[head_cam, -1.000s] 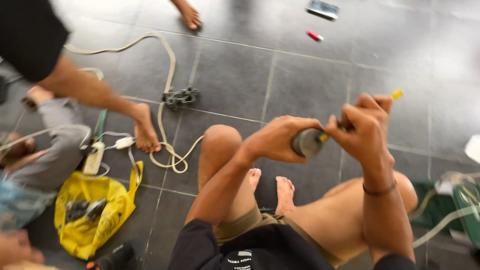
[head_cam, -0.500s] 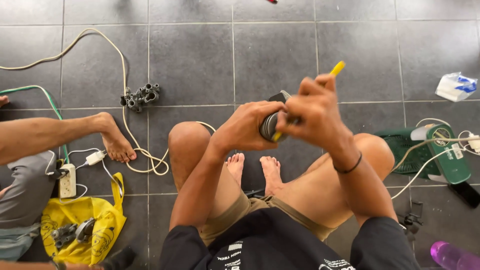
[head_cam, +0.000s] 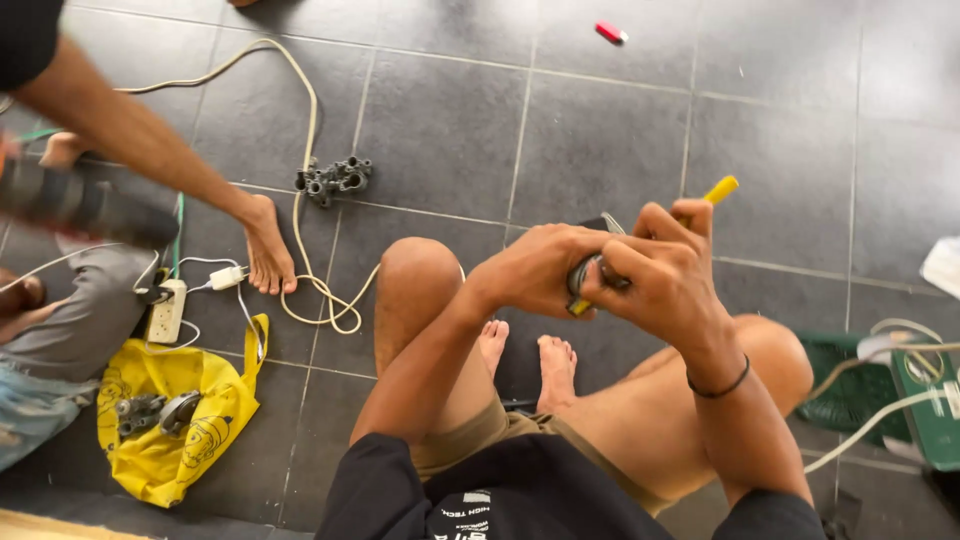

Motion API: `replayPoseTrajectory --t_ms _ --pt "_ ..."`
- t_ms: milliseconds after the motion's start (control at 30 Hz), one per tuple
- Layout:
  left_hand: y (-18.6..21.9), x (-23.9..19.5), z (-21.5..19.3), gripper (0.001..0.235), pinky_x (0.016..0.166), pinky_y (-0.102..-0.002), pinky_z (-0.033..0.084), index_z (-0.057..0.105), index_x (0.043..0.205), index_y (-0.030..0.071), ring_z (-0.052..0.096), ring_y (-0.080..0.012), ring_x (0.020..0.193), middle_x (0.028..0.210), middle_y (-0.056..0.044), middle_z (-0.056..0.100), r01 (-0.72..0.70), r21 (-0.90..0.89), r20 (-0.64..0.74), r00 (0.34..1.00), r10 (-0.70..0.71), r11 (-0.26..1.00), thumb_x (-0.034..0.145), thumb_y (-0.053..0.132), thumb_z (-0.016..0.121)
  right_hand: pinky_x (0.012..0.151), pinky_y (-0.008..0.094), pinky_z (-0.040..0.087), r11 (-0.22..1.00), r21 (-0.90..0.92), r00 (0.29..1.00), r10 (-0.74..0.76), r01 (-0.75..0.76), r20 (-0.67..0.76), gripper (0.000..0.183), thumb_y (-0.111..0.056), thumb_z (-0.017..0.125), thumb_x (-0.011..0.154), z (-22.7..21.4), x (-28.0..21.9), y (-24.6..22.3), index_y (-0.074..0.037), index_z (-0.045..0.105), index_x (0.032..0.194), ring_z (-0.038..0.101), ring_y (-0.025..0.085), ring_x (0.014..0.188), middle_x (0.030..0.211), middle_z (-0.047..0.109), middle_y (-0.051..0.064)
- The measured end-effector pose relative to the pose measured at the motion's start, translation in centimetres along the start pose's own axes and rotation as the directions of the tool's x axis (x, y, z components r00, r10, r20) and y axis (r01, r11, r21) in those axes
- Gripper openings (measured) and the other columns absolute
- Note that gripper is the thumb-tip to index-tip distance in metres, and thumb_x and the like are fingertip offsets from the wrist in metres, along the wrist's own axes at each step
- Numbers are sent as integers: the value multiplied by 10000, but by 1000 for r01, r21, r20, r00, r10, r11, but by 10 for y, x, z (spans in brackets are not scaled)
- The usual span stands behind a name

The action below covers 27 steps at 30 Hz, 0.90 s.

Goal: The person sits on the floor and scrubs a metal piston with a yellow-handled brush. They rotate the piston to clean different sides and the top surface while another person lies nearby.

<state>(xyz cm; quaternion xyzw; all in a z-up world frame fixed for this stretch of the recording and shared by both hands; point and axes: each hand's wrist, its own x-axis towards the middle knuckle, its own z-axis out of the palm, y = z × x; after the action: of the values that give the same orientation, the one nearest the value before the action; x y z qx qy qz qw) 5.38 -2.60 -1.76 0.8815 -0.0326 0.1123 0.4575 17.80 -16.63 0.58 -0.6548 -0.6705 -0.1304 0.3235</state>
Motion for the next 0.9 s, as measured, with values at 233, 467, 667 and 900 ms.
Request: replayPoseTrajectory --t_ms 233,467,667,900 --pt "-3 -5 2 669 829 -532 570 615 1200 178 729 -406 1008 1032 -97 751 51 -20 4 999 -51 998 561 246 799 882 435 322 996 -63 998 60 -59 22 360 -204 774 839 -6 1 20 -134 495 623 530 266 718 567 436 64" --pt "2 -10 -3 568 776 -499 577 610 1081 199 732 -360 962 965 -35 734 42 24 36 998 -43 999 543 265 780 875 422 334 996 -46 997 73 -74 -16 355 -204 784 823 -6 -3 25 -148 487 635 520 268 705 574 468 50" --pt "-1 -11 -4 591 778 -492 580 629 1114 195 735 -353 968 970 -34 741 69 65 33 997 -71 996 554 294 794 857 378 317 997 27 998 67 -67 -14 341 -171 765 809 0 0 26 -158 484 616 524 229 680 534 504 15" --pt "8 -8 -12 638 809 -564 569 628 1162 167 710 -391 1029 1030 -103 739 56 72 12 998 -57 996 561 303 795 832 391 330 999 31 999 30 -30 16 327 -190 776 777 -1 9 3 -167 510 588 536 230 669 540 489 27"
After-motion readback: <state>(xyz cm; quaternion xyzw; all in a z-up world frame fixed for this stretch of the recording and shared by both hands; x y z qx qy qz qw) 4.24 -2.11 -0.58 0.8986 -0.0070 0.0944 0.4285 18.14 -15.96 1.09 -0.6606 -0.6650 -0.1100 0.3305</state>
